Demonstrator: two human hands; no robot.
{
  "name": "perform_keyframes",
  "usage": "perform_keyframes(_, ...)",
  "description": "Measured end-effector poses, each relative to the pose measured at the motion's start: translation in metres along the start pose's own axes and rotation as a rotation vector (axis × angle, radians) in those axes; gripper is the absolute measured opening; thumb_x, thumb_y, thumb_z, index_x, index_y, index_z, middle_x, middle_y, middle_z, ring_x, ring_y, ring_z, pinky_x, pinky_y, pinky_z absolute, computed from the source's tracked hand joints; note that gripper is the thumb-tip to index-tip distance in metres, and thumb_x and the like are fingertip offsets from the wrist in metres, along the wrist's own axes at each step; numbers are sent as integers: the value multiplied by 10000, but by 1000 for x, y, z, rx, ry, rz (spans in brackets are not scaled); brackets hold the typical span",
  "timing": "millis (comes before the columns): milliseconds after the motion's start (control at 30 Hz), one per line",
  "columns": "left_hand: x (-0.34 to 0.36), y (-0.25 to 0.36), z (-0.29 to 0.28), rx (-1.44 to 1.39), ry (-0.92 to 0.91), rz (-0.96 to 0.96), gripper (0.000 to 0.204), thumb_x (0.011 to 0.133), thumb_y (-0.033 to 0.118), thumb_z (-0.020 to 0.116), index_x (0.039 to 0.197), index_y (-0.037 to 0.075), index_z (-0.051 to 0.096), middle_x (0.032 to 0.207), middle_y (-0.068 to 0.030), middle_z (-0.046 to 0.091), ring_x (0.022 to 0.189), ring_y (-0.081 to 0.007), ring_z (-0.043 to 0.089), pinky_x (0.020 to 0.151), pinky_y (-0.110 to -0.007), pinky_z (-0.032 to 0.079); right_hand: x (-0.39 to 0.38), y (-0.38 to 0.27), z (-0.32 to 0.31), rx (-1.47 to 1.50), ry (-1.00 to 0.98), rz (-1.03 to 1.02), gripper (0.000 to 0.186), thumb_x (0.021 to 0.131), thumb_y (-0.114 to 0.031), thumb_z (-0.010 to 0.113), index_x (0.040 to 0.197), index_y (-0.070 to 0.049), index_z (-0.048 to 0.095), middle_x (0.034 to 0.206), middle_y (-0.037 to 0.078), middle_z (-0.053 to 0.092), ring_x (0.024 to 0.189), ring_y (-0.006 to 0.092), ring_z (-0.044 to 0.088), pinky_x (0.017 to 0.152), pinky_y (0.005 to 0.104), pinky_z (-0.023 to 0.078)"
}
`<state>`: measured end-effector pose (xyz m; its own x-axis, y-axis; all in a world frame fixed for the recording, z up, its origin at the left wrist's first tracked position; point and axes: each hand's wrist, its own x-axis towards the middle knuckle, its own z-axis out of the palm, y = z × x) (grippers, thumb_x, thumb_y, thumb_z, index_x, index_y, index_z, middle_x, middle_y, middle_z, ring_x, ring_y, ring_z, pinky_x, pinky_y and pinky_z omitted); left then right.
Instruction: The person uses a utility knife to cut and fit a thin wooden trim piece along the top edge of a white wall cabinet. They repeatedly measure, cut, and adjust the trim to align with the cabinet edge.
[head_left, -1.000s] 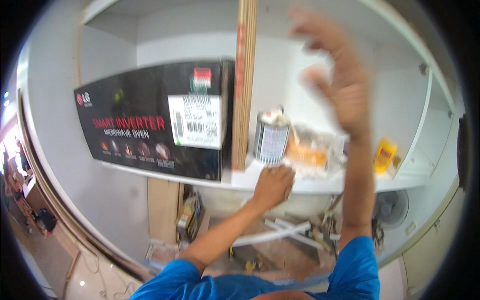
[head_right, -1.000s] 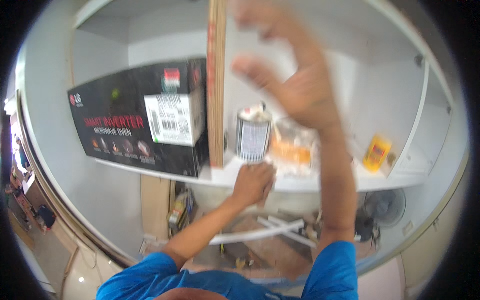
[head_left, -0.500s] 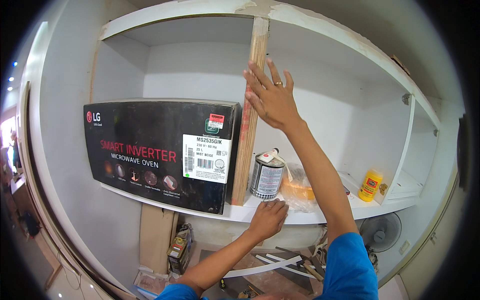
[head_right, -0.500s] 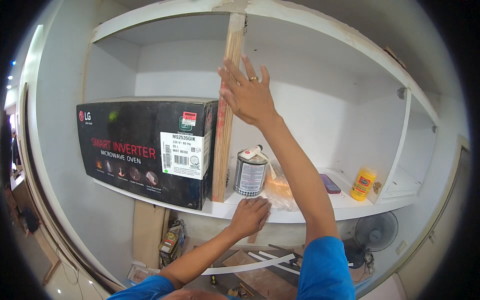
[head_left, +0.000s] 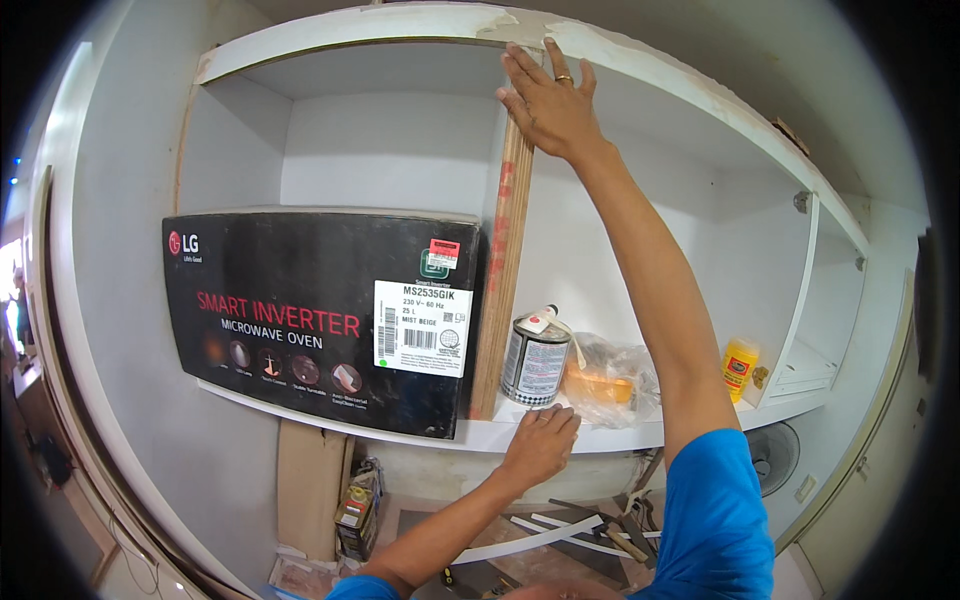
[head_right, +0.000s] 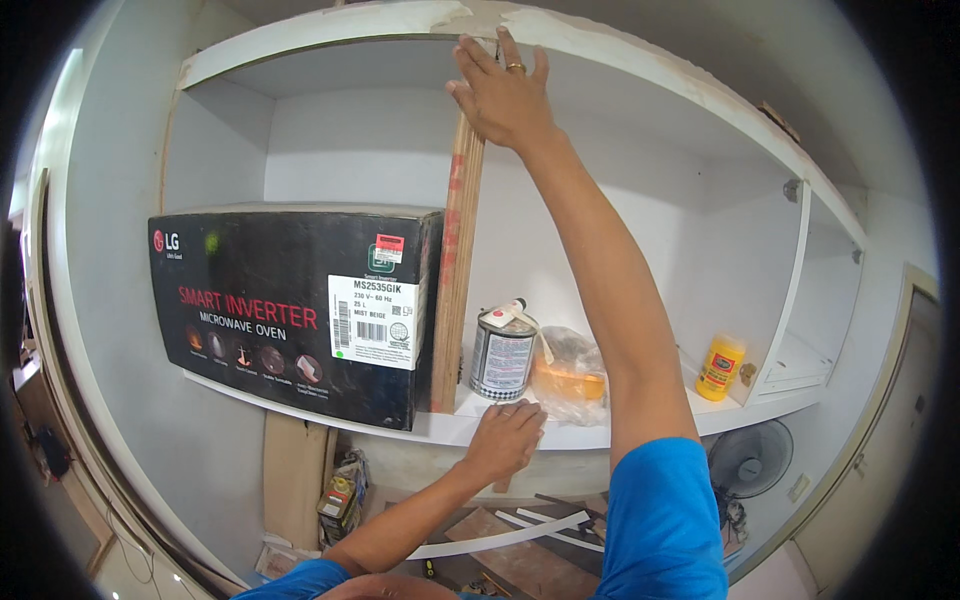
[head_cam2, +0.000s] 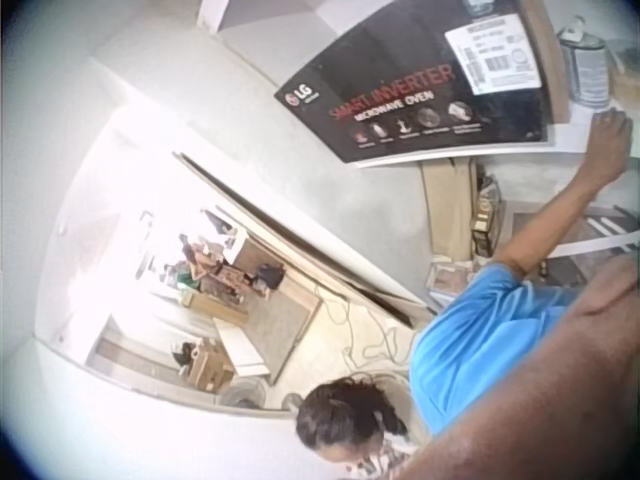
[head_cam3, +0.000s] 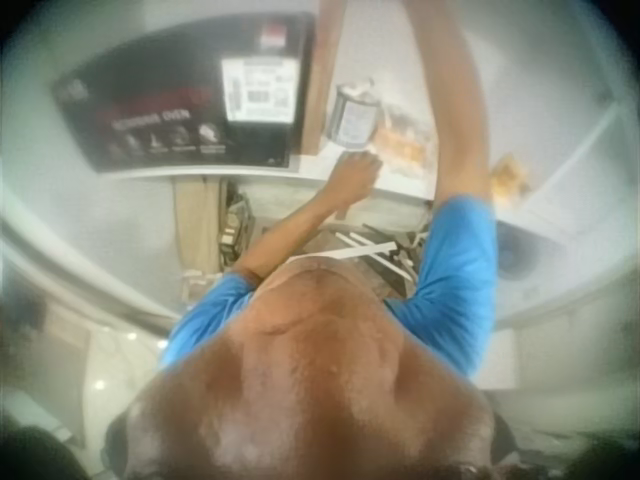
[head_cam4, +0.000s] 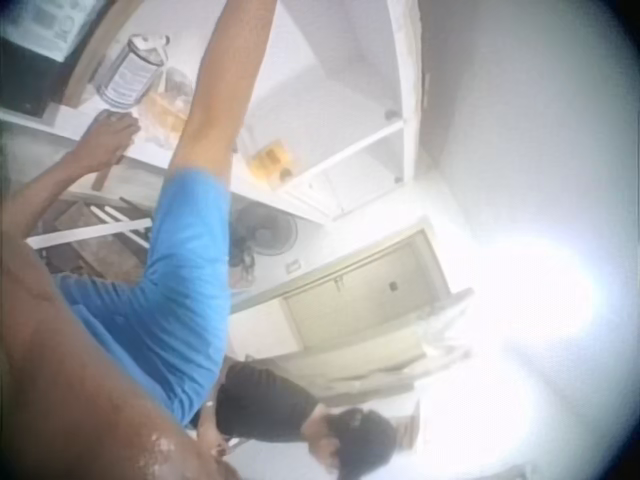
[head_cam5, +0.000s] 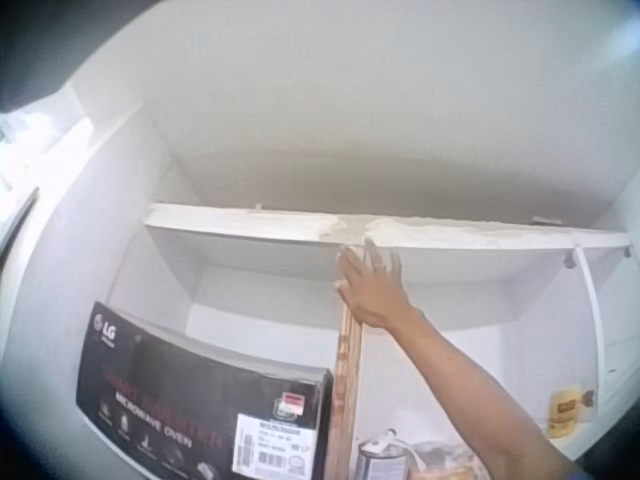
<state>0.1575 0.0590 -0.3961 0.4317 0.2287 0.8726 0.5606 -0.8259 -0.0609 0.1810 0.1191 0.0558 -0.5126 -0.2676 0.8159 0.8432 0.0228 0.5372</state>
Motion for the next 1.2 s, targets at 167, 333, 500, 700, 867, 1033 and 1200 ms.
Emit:
perform_keyframes(167, -2, -3, 0, 1, 8, -2, 322, 923, 169, 641, 1219, 44, 627, 1208, -94, 627, 1203, -282, 592, 981, -438, 407, 6, 5, -18, 46, -52, 182, 509, 1028, -377, 443, 1471, -150, 550, 1629, -7, 412, 1497, 312, 344, 1172, 638, 181)
perform_keyframes(333, -2, -3, -2, -16, -1, -18, 324, 922, 163, 641, 1221, 38, 631, 1213, -101, 631, 1211, -287, 590, 985, -435, 406, 1, -1, -14, 163, 71, 320, 520, 1005, -338, 469, 1460, -98, 548, 1629, 76, 405, 1482, 296, 364, 1169, 602, 215)
perform_keyframes(500, -2, -2, -1, -47, 15, -11, 312, 923, 164, 639, 1208, 34, 640, 1213, -104, 633, 1210, -284, 592, 979, -430, 407, 2, -12, 9, 52, 10, 198, 591, 1031, -387, 453, 1533, -75, 453, 1654, 111, 358, 1543, 318, 279, 1206, 615, 182)
perform_keyframes(700, -3, -3, 3, 13, 15, -12, 337, 905, 189, 669, 1220, 72, 638, 1227, -56, 631, 1201, -227, 590, 951, -415, 405, 8, -21, 7, 44, -36, 152, 626, 1040, -412, 433, 1547, -45, 418, 1663, 119, 340, 1554, 293, 273, 1233, 586, 180)
perform_keyframes(867, -2, 0, -2, -2, -1, -29, 326, 915, 178, 656, 1210, 40, 637, 1248, -113, 632, 1214, -281, 593, 974, -421, 406, 9, -21, 6, 61, -58, 105, 647, 1038, -414, 429, 1549, -18, 400, 1659, 154, 333, 1554, 292, 271, 1254, 531, 185)
perform_keyframes(1033, 0, -1, -3, 5, -20, -21, 337, 911, 182, 663, 1216, 43, 623, 1256, -114, 631, 1219, -272, 587, 969, -418, 402, 9, -24, 7, 60, -65, 118, 669, 1031, -404, 444, 1561, -4, 368, 1669, 165, 303, 1560, 296, 254, 1270, 514, 166)
perform_keyframes(1200, 0, 0, -5, -6, -28, -14, 339, 905, 182, 669, 1211, 45, 619, 1249, -116, 630, 1219, -266, 581, 963, -416, 399, 14, -24, 9, 53, -60, 106, 677, 1024, -396, 463, 1567, -4, 361, 1670, 178, 293, 1560, 305, 251, 1275, 491, 177)
